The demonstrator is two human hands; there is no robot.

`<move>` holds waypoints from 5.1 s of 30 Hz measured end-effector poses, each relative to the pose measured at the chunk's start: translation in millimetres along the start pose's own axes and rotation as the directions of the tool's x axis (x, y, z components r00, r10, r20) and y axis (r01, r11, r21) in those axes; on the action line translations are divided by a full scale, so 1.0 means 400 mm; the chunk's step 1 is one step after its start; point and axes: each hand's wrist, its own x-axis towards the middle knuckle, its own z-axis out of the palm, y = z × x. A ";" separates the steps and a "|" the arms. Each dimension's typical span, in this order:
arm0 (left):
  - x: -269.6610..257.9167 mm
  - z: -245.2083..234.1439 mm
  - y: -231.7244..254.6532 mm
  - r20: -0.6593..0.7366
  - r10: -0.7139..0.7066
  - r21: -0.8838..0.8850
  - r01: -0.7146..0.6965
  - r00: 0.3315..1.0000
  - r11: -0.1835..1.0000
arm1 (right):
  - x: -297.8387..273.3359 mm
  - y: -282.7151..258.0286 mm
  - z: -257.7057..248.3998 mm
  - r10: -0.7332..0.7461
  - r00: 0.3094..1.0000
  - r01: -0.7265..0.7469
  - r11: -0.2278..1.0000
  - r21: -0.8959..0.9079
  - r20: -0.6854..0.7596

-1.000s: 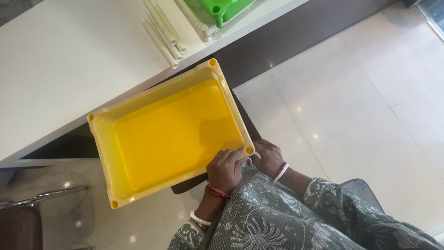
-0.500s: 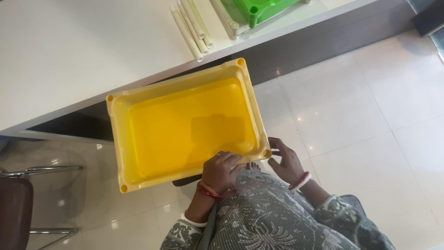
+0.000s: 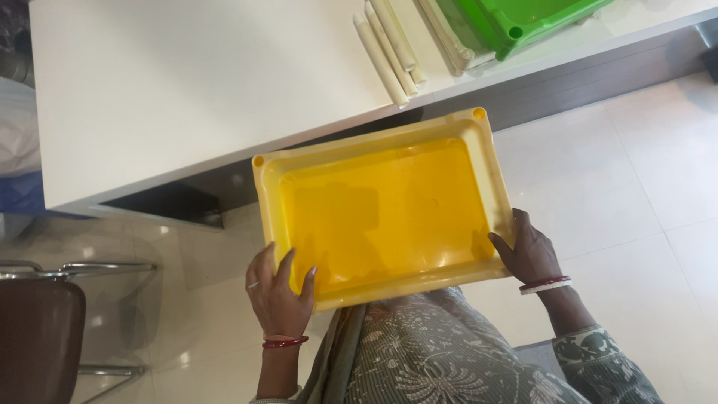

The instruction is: The person assembles a stack of three plastic trays by inserting white cylindrical rods into corner sockets. They first attach rods to an orange tray, then place a yellow tray on top and insert additional rods, and finally add a green tray on top, securing it with more rods.

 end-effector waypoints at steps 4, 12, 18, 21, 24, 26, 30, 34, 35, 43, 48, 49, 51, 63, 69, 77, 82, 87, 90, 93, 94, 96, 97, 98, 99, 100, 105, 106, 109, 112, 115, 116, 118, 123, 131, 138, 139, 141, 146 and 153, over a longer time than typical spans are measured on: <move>0.072 0.028 -0.074 0.302 -0.261 -0.088 0.300 0.917 0.950 | 0.007 -0.028 0.022 0.100 0.995 -0.102 0.991 -0.089 -0.025; 0.130 0.118 -0.115 0.494 -0.354 0.003 0.406 0.794 0.914 | 0.113 -0.088 0.016 0.116 0.993 -0.117 0.993 -0.032 -0.017; 0.121 0.118 -0.104 0.507 -0.427 -0.004 0.498 0.748 0.867 | 0.274 -0.128 -0.024 -0.216 0.962 0.201 0.974 -0.103 -0.165; 0.134 0.117 -0.072 0.468 -0.448 -0.023 0.517 0.762 0.856 | 0.382 -0.172 -0.051 -0.325 0.907 0.326 0.945 -0.042 -0.269; 0.159 0.131 -0.021 0.382 -0.433 0.061 0.445 0.816 0.893 | 0.520 -0.230 -0.069 -0.363 0.882 0.389 0.921 0.028 -0.301; 0.185 0.147 0.028 0.386 -0.437 0.138 0.417 0.812 0.898 | 0.621 -0.285 -0.063 -0.355 0.891 0.392 0.916 0.083 -0.284; 0.231 0.183 0.145 0.371 -0.282 -0.041 0.319 0.885 0.947 | 0.806 -0.395 -0.009 -0.257 0.961 0.266 0.960 0.091 -0.102; 0.229 0.212 0.276 0.422 -0.204 -0.235 0.324 0.883 0.916 | 0.934 -0.438 0.051 -0.218 0.975 0.208 0.963 -0.173 -0.038; 0.220 0.214 0.303 0.458 -0.205 -0.275 0.357 0.865 0.893 | 0.952 -0.441 0.063 -0.193 0.981 0.184 0.959 -0.214 -0.022; 0.157 0.208 0.377 0.532 -0.155 -0.420 0.418 0.833 0.805 | 0.953 -0.405 -0.042 -0.367 0.879 0.392 0.920 0.021 -0.304; 0.263 0.185 0.371 0.266 -0.007 -0.524 0.151 0.964 0.838 | 0.703 -0.398 -0.250 -0.520 0.701 0.626 0.776 0.072 -0.489; 0.290 0.177 0.381 0.202 0.039 -0.536 0.077 0.979 0.841 | 0.624 -0.389 -0.290 -0.529 0.697 0.645 0.757 0.102 -0.485; 0.343 0.167 0.405 0.075 0.137 -0.552 -0.073 0.988 0.831 | 0.458 -0.370 -0.361 -0.515 0.732 0.635 0.753 0.173 -0.446; 0.566 0.278 0.645 -0.140 0.526 -0.656 -0.477 0.839 0.585 | 0.285 -0.317 -0.514 -0.456 0.801 0.552 0.814 0.182 -0.388; 0.655 0.297 0.664 -0.072 0.506 -0.668 -0.419 0.859 0.615 | 0.358 -0.331 -0.498 -0.420 0.840 0.510 0.827 0.237 -0.345; 0.656 0.294 0.652 -0.095 0.445 -0.701 -0.377 0.891 0.605 | 0.367 -0.362 -0.478 -0.501 0.778 0.598 0.775 0.203 -0.378; 0.651 0.285 0.646 -0.066 0.467 -0.681 -0.382 0.882 0.625 | 0.364 -0.352 -0.476 -0.511 0.788 0.592 0.782 0.196 -0.343; 0.661 0.300 0.654 -0.006 0.482 -0.684 -0.355 0.876 0.637 | 0.360 -0.357 -0.483 -0.513 0.781 0.587 0.798 0.136 -0.357; 0.679 0.309 0.662 -0.054 0.487 -0.698 -0.382 0.872 0.606 | 0.363 -0.361 -0.496 -0.554 0.768 0.608 0.788 0.095 -0.322; 0.686 0.308 0.663 -0.065 0.505 -0.685 -0.406 0.861 0.605 | 0.363 -0.363 -0.505 -0.537 0.791 0.588 0.800 0.121 -0.292; 0.686 0.306 0.663 -0.059 0.513 -0.676 -0.412 0.857 0.611 | 0.362 -0.362 -0.507 -0.532 0.796 0.583 0.802 0.130 -0.288; 0.688 0.299 0.665 -0.015 0.518 -0.676 -0.391 0.855 0.624 | 0.361 -0.363 -0.510 -0.523 0.804 0.575 0.805 0.146 -0.283; 0.687 0.297 0.665 0.008 0.520 -0.677 -0.379 0.854 0.632 | 0.360 -0.362 -0.510 -0.527 0.799 0.578 0.805 0.131 -0.288; 0.687 0.295 0.666 0.016 0.523 -0.672 -0.378 0.852 0.637 | 0.359 -0.363 -0.510 -0.531 0.795 0.581 0.806 0.115 -0.294; 0.687 0.292 0.665 0.025 0.525 -0.667 -0.377 0.851 0.643 | 0.357 -0.365 -0.510 -0.535 0.790 0.584 0.805 0.101 -0.299; 0.690 0.288 0.665 0.033 0.527 -0.661 -0.377 0.849 0.649 | 0.356 -0.367 -0.512 -0.543 0.783 0.590 0.802 0.088 -0.304; 0.719 0.284 0.651 0.064 0.584 -0.706 -0.376 0.810 0.600 | 0.358 -0.376 -0.530 -0.602 0.718 0.651 0.759 0.029 -0.349; 0.722 0.286 0.647 0.071 0.604 -0.715 -0.381 0.794 0.586 | 0.358 -0.378 -0.532 -0.611 0.715 0.655 0.756 0.019 -0.339; 0.724 0.297 0.640 0.112 0.626 -0.717 -0.373 0.772 0.589 | 0.358 -0.375 -0.534 -0.619 0.723 0.650 0.760 0.001 -0.306; 0.715 0.307 0.638 0.113 0.609 -0.707 -0.367 0.785 0.604 | 0.361 -0.371 -0.528 -0.619 0.734 0.637 0.770 -0.033 -0.280; 0.707 0.308 0.642 0.104 0.576 -0.701 -0.351 0.811 0.621 | 0.373 -0.370 -0.524 -0.638 0.717 0.639 0.763 -0.102 -0.281; 0.705 0.305 0.646 0.073 0.544 -0.718 -0.335 0.836 0.610 | 0.381 -0.373 -0.524 -0.621 0.730 0.624 0.776 -0.090 -0.287; 0.698 0.299 0.655 0.015 0.475 -0.751 -0.303 0.880 0.587 | 0.395 -0.375 -0.522 -0.583 0.759 0.571 0.810 -0.133 -0.290; 0.696 0.290 0.689 0.007 0.387 -0.705 -0.270 0.922 0.655 | 0.418 -0.369 -0.534 -0.669 0.690 0.581 0.739 -0.341 -0.276; 0.721 0.325 0.683 0.042 0.483 -0.692 -0.323 0.875 0.646 | 0.445 -0.346 -0.564 -0.649 0.739 0.598 0.756 -0.267 -0.182; 0.709 0.319 0.693 -0.007 0.386 -0.814 -0.229 0.923 0.533 | 0.466 -0.366 -0.577 -0.670 0.735 0.618 0.725 -0.306 -0.104; 0.708 0.317 0.696 -0.004 0.360 -0.821 -0.209 0.933 0.531 | 0.465 -0.367 -0.575 -0.658 0.746 0.613 0.738 -0.281 -0.099; 0.708 0.314 0.699 0.011 0.372 -0.792 -0.220 0.928 0.570 | 0.462 -0.365 -0.569 -0.633 0.769 0.603 0.764 -0.231 -0.087; 0.724 0.320 0.694 0.036 0.449 -0.738 -0.279 0.893 0.614 | 0.467 -0.356 -0.557 -0.640 0.753 0.571 0.750 -0.335 -0.151; 0.718 0.366 0.680 0.058 0.434 -0.880 -0.159 0.899 0.448 | 0.436 -0.396 -0.567 -0.615 0.757 0.559 0.784 -0.269 -0.219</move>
